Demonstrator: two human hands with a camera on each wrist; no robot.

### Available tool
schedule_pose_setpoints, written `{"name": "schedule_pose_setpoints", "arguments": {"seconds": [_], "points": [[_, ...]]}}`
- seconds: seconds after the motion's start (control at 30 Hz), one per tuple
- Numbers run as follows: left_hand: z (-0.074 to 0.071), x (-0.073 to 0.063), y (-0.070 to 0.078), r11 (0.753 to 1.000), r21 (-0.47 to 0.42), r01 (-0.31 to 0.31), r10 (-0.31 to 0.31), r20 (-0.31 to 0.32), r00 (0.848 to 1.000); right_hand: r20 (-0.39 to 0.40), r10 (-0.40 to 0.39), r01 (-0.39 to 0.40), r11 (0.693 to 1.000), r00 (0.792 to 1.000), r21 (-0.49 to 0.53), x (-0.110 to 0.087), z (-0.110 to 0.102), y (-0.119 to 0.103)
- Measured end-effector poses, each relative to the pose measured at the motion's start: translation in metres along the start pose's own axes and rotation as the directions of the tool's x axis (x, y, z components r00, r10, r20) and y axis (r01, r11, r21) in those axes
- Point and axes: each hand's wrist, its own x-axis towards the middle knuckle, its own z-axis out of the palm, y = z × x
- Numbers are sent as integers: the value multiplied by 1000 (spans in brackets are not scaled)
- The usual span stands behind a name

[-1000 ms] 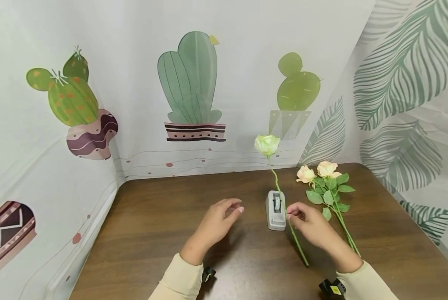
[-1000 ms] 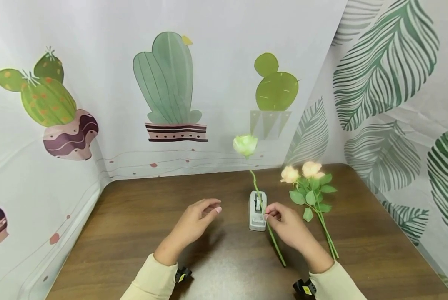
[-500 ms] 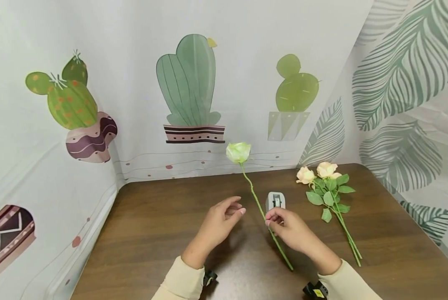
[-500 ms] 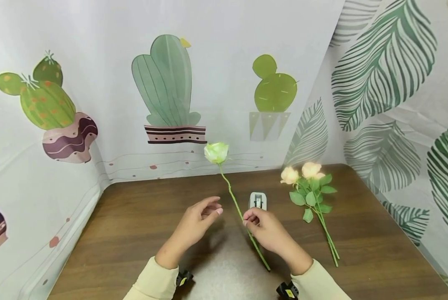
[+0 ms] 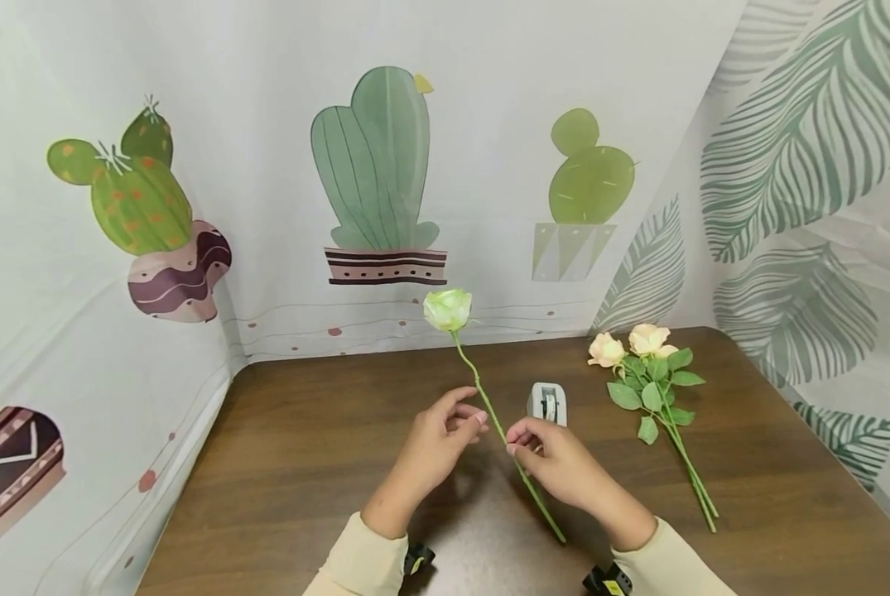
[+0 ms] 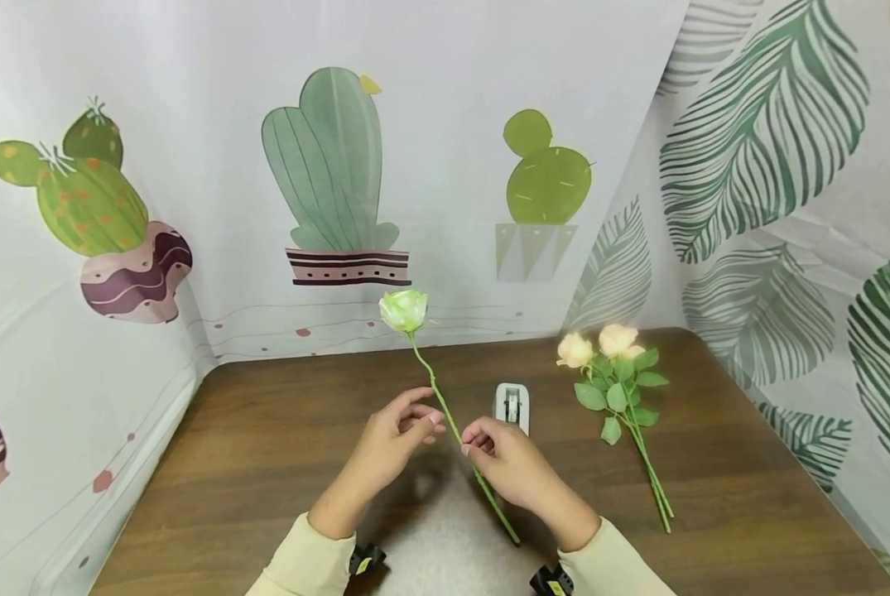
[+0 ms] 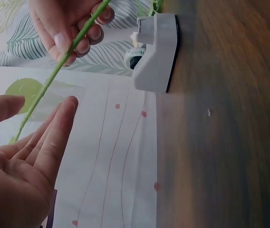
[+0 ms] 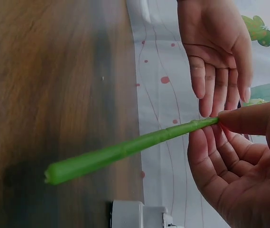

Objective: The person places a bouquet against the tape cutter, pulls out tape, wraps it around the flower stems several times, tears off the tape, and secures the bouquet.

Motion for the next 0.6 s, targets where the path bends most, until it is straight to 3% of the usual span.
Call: {"name": "schedule_pose_setpoints", "arguments": {"seconds": [0.3, 0.6], "points": [[5, 0, -1, 995, -92, -26, 24, -17, 1000, -21, -26, 24, 997, 999, -71, 0, 9, 1], [6, 0, 1, 988, -151, -27, 21, -43, 999, -28, -38, 37, 998, 999, -53, 4, 16, 0]]}}
